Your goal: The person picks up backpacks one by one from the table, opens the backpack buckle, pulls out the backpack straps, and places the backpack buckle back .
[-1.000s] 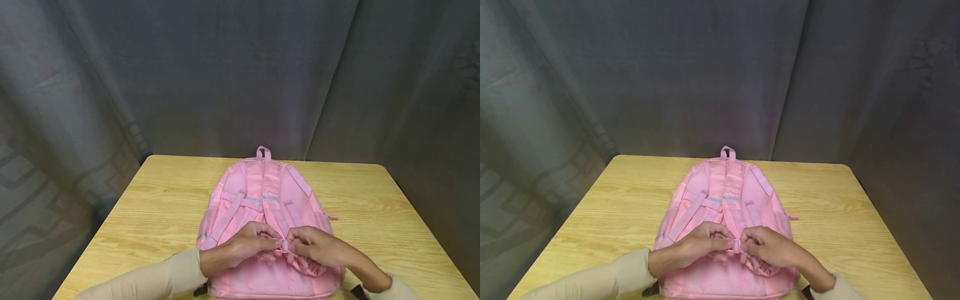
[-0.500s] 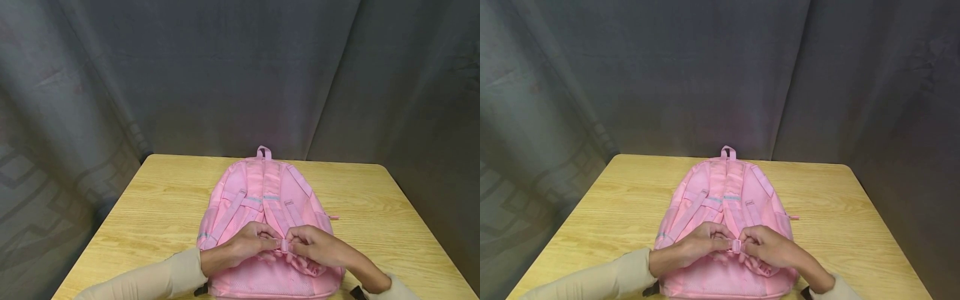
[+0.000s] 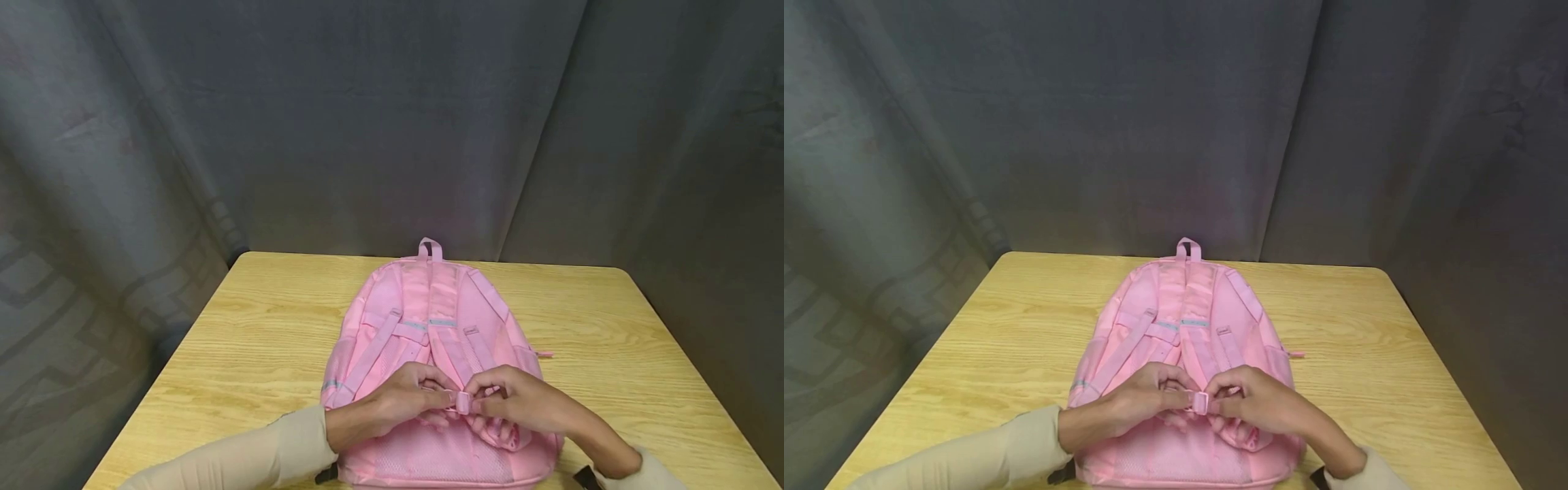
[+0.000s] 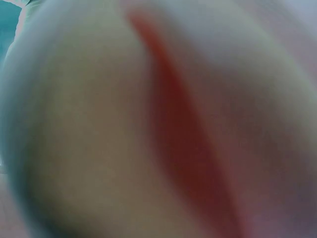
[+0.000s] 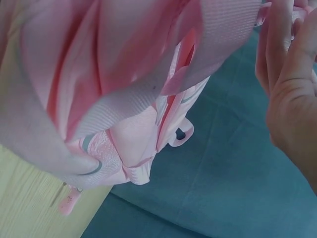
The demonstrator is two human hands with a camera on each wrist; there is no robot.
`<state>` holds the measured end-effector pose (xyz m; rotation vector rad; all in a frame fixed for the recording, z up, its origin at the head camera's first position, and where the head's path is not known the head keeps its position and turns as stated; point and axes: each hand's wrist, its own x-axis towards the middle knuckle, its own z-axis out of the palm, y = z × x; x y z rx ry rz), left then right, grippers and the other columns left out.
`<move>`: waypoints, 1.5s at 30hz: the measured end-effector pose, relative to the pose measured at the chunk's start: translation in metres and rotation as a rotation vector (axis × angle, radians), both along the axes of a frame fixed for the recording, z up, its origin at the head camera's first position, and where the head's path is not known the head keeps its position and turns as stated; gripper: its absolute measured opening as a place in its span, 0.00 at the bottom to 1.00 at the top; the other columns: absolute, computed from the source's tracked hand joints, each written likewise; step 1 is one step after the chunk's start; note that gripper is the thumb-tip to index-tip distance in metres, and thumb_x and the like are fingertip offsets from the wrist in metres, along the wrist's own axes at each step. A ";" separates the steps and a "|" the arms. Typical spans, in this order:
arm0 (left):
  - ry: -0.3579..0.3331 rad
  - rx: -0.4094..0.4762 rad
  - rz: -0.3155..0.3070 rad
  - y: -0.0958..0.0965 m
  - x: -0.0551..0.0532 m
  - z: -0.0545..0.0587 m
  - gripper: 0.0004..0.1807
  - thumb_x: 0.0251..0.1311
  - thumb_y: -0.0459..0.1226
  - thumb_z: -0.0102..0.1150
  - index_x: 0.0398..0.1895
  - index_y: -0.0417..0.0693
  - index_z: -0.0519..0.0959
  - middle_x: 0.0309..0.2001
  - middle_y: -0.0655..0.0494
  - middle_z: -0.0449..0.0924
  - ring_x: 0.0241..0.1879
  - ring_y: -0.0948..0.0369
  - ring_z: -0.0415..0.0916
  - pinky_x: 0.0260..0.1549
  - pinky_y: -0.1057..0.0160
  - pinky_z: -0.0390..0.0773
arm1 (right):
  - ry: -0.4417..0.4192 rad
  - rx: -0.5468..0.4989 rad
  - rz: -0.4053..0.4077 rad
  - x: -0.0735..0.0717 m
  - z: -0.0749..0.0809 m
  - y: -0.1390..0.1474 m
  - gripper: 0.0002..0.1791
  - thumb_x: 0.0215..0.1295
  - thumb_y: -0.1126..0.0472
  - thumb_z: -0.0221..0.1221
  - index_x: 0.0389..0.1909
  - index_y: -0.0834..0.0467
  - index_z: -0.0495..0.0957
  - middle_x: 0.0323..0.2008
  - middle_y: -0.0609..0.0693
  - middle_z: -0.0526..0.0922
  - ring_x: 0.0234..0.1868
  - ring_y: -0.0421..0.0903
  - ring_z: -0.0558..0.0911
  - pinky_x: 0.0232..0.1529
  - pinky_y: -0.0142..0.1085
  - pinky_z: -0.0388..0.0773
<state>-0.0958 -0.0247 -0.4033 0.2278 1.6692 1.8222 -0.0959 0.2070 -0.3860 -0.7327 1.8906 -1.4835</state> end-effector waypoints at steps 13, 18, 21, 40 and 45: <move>0.001 -0.005 0.008 0.001 -0.001 0.001 0.06 0.62 0.26 0.61 0.41 0.33 0.80 0.30 0.50 0.84 0.27 0.61 0.82 0.28 0.64 0.88 | -0.026 -0.001 -0.031 -0.001 0.000 0.000 0.04 0.70 0.71 0.53 0.39 0.68 0.75 0.29 0.61 0.87 0.21 0.39 0.82 0.17 0.30 0.81; 0.005 -0.012 0.010 0.002 -0.002 0.000 0.07 0.61 0.26 0.60 0.42 0.32 0.79 0.30 0.50 0.84 0.28 0.61 0.82 0.29 0.62 0.88 | -0.005 0.002 -0.043 -0.002 0.001 -0.003 0.05 0.71 0.69 0.53 0.39 0.67 0.76 0.28 0.61 0.87 0.23 0.41 0.84 0.17 0.36 0.84; 0.001 -0.009 0.011 0.002 -0.003 0.000 0.07 0.61 0.26 0.60 0.42 0.32 0.79 0.30 0.50 0.84 0.27 0.61 0.82 0.29 0.62 0.88 | 0.004 0.008 -0.057 -0.002 0.001 -0.003 0.04 0.70 0.70 0.53 0.39 0.67 0.76 0.28 0.60 0.87 0.24 0.44 0.85 0.18 0.38 0.85; 0.004 -0.006 -0.002 0.000 0.000 0.000 0.07 0.61 0.26 0.60 0.41 0.33 0.79 0.30 0.50 0.83 0.27 0.62 0.82 0.29 0.63 0.88 | -0.044 -0.012 -0.065 -0.002 -0.002 -0.004 0.06 0.65 0.73 0.54 0.41 0.70 0.74 0.32 0.59 0.85 0.32 0.50 0.88 0.22 0.32 0.85; -0.003 0.008 0.002 0.002 0.000 0.000 0.06 0.61 0.26 0.61 0.40 0.33 0.79 0.29 0.50 0.84 0.27 0.62 0.82 0.28 0.64 0.88 | -0.036 -0.007 -0.062 -0.002 -0.001 -0.003 0.08 0.63 0.75 0.50 0.41 0.70 0.75 0.31 0.57 0.84 0.32 0.51 0.88 0.23 0.35 0.86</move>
